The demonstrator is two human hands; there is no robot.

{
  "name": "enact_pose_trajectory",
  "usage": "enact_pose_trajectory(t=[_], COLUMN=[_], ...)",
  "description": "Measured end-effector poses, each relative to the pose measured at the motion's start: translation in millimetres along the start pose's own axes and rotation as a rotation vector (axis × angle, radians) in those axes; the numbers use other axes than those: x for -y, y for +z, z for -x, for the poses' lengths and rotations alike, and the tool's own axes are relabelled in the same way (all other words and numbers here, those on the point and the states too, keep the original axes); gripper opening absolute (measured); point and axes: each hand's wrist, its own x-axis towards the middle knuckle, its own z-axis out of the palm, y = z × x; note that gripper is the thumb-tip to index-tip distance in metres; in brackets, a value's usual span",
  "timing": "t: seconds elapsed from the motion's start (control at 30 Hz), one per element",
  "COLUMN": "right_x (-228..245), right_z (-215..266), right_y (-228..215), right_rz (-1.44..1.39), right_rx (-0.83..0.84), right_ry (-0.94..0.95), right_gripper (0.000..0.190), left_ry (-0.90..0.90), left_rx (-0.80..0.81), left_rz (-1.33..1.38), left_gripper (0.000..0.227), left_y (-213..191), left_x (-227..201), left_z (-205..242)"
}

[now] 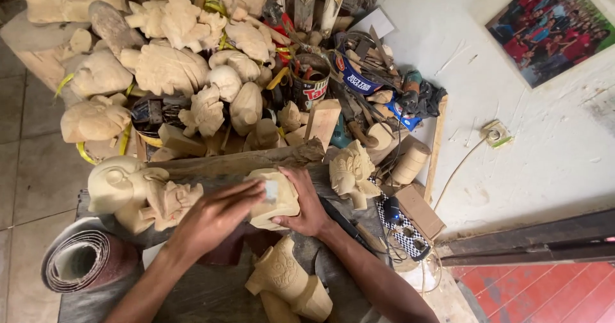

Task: Sanding a small wooden carving by hand using a piece of sandpaper to smooth the surface.

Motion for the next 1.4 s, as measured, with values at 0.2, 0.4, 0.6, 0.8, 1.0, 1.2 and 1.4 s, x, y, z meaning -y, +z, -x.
enact_pose_trajectory(t=[0.2,0.4,0.6,0.8,1.0,1.2,1.4], right_x=[-7,12,1,12,2,-7,5], right_z=[0,-5,-4,-10,-7,-2,-6], right_y=[-2,-1,0,-2,0,3,-3], right_rz=[0.013,0.239,-0.020,0.009,-0.009,-0.041,0.003], right_rx=[-0.002,0.025,-0.019,-0.008,-0.001,-0.015,-0.007], right_ry=[-0.011,-0.032,0.004,-0.008,0.017,0.028,-0.004], right_gripper=[0.095,0.094,0.093,0.095,0.095,0.092,0.095], left_ry=[-0.036,0.076,-0.022,0.065,-0.057,0.025,-0.093], left_rx=[-0.010,0.054,-0.083,-0.055,-0.042,-0.040,-0.040], left_rz=[-0.084,0.024,0.010,0.016,-0.065,0.043,-0.043], left_gripper=[0.023,0.046,0.022,0.027,0.029,0.030,0.022], left_y=[-25,-13,8,-8,-3,0,3], left_x=[-2,-12,33,-16,23,-10,28], left_z=[-22,-11,9,-14,2,-7,11])
